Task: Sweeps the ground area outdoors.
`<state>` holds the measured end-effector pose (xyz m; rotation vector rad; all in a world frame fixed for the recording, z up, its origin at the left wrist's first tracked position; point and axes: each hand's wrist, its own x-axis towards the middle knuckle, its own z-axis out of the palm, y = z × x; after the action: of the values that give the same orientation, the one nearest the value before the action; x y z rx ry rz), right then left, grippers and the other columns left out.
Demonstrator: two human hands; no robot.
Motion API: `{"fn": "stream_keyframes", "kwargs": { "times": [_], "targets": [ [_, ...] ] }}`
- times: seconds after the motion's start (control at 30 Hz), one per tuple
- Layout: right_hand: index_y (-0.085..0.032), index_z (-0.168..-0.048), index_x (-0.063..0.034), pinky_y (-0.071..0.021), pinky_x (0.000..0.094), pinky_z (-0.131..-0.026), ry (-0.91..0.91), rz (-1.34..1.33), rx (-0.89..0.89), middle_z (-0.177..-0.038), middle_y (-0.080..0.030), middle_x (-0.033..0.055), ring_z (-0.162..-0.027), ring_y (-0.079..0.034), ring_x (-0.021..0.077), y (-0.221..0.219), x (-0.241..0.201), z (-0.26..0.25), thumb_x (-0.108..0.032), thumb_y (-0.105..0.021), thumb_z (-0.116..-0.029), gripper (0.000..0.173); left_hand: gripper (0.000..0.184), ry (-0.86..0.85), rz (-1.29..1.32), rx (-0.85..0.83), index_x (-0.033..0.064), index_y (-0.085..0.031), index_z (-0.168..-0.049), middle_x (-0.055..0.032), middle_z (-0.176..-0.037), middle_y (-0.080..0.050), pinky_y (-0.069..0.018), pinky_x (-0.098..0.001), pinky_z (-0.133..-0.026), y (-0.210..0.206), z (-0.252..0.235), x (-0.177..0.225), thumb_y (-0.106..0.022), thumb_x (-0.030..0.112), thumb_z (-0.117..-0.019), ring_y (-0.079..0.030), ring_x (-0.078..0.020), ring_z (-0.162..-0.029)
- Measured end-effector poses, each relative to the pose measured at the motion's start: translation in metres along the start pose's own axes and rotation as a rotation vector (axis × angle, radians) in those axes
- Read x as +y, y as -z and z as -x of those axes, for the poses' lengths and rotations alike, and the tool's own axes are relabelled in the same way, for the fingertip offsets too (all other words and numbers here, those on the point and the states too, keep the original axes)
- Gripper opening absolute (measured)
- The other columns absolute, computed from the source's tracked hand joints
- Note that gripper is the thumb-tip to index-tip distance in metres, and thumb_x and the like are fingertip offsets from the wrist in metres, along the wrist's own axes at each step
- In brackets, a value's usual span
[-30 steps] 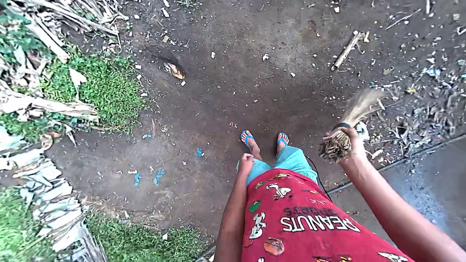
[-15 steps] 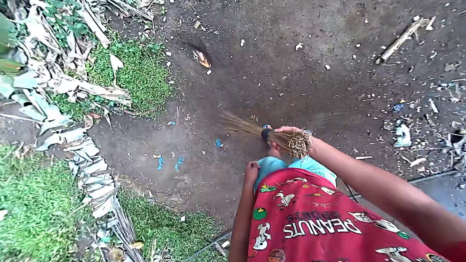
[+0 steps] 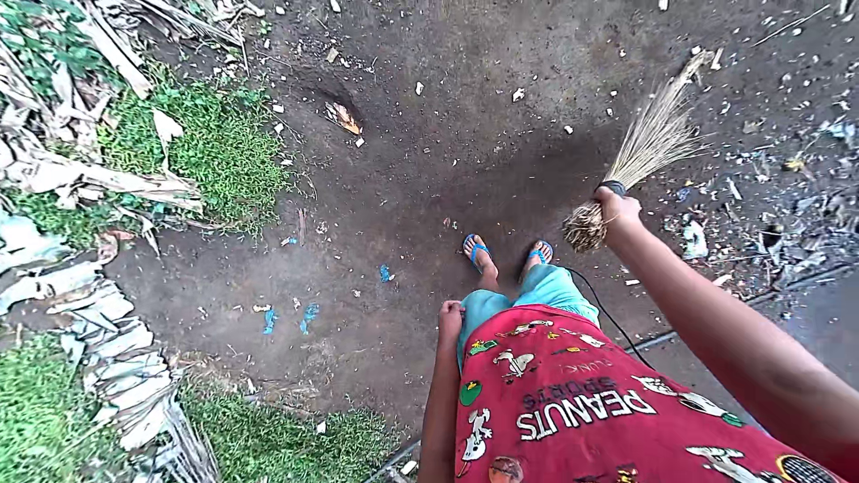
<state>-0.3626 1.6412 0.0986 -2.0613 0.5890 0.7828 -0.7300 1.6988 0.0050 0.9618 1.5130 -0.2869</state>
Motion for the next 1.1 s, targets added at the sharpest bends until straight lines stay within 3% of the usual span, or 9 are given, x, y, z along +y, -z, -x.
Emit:
{"fn": "stream_keyframes", "kwargs": {
  "times": [0.1,0.2,0.4,0.5,0.53,0.63,0.73,0.9,1.1],
  "targets": [
    [-0.030,-0.149,-0.0119,-0.0572,0.0473,-0.074,-0.033,-0.104,-0.277,-0.110,-0.061,0.0143,-0.089,-0.066,0.0256,-0.016,0.028,0.028,-0.032,-0.067,-0.0929,0.070,0.032,-0.048,-0.034,-0.007,-0.0074,-0.059,-0.127,-0.0201,-0.109,-0.068,-0.0532,-0.0395,-0.083,-0.009,-0.003,0.006,-0.039,0.012,-0.1105,-0.065,-0.0226,-0.089],
    [-0.055,-0.107,-0.0121,-0.0582,0.0378,-0.066,-0.296,-0.316,-0.661,-0.083,-0.066,0.0074,-0.073,-0.067,0.0190,-0.033,0.035,0.077,-0.026,-0.049,-0.1012,0.016,0.034,-0.047,-0.110,-0.043,-0.0087,-0.059,-0.128,-0.0237,-0.116,-0.066,-0.0513,-0.0436,-0.093,-0.015,-0.007,0.008,-0.040,0.013,-0.1105,-0.065,-0.0280,-0.101],
    [-0.057,-0.085,-0.0099,-0.0583,0.0327,-0.060,-0.712,-0.514,-1.427,-0.073,-0.066,0.0067,-0.065,-0.067,0.0173,-0.096,0.070,0.104,-0.031,-0.033,-0.0968,0.034,0.038,-0.230,-0.181,-0.025,-0.0097,-0.056,-0.131,-0.0258,-0.124,-0.063,-0.0496,-0.0465,-0.098,-0.005,0.008,0.033,-0.041,0.018,-0.1091,-0.062,-0.0293,-0.111],
    [-0.060,-0.082,-0.0104,-0.0570,0.0270,-0.058,-0.695,-0.562,-1.691,-0.073,-0.066,0.0043,-0.063,-0.065,0.0131,-0.124,0.080,0.115,-0.028,-0.033,-0.1015,0.037,0.062,-0.429,-0.086,-0.028,-0.0098,-0.028,-0.154,-0.0315,-0.154,-0.035,-0.0436,-0.0412,-0.108,0.005,0.016,0.034,-0.034,0.029,-0.1057,-0.046,-0.0275,-0.135],
    [-0.060,-0.082,-0.0105,-0.0563,0.0265,-0.056,-0.685,-0.543,-1.699,-0.071,-0.065,0.0040,-0.060,-0.064,0.0128,-0.129,0.078,0.115,-0.027,-0.034,-0.1021,0.037,0.057,-0.395,-0.089,-0.023,-0.0105,-0.026,-0.154,-0.0317,-0.153,-0.036,-0.0429,-0.0394,-0.109,0.007,0.020,0.041,-0.034,0.022,-0.1074,-0.047,-0.0259,-0.134],
    [-0.061,-0.089,-0.0111,-0.0566,0.0252,-0.058,-0.602,-0.522,-1.465,-0.074,-0.067,0.0033,-0.063,-0.066,0.0120,-0.111,0.066,0.083,-0.029,-0.035,-0.1034,0.034,0.034,-0.129,-0.218,-0.015,-0.0081,-0.052,-0.134,-0.0201,-0.112,-0.065,-0.0536,-0.0376,-0.077,0.006,0.012,0.058,-0.039,0.011,-0.1093,-0.063,-0.0203,-0.088],
    [-0.059,-0.095,-0.0108,-0.0525,0.0209,-0.057,-0.479,-0.680,-1.070,-0.076,-0.063,0.0007,-0.063,-0.062,0.0086,-0.053,0.052,0.014,-0.034,-0.035,-0.1037,0.035,0.034,0.029,-0.319,-0.086,-0.0026,-0.059,-0.129,-0.0179,-0.107,-0.069,-0.0523,-0.0418,-0.073,0.011,-0.003,0.060,-0.039,0.018,-0.1113,-0.065,-0.0239,-0.083],
    [-0.056,-0.096,-0.0133,-0.0525,0.0157,-0.053,-0.357,-1.024,-0.846,-0.079,-0.061,-0.0010,-0.063,-0.063,0.0046,0.043,0.017,-0.072,-0.035,-0.041,-0.1015,0.027,0.033,-0.030,-0.271,-0.079,-0.0032,-0.058,-0.130,-0.0175,-0.109,-0.068,-0.0489,-0.0361,-0.065,0.019,-0.016,0.072,-0.038,0.016,-0.1116,-0.061,-0.0196,-0.076],
    [-0.052,-0.110,-0.0111,-0.0555,0.0370,-0.060,-0.391,-0.631,-0.372,-0.084,-0.062,0.0066,-0.068,-0.063,0.0180,-0.014,-0.002,-0.015,-0.029,-0.053,-0.0995,0.021,0.036,0.002,-0.246,-0.038,-0.0047,-0.056,-0.132,-0.0219,-0.114,-0.067,-0.0493,-0.0446,-0.073,0.021,-0.038,0.077,-0.038,0.018,-0.1123,-0.062,-0.0268,-0.086]
  ]
}}
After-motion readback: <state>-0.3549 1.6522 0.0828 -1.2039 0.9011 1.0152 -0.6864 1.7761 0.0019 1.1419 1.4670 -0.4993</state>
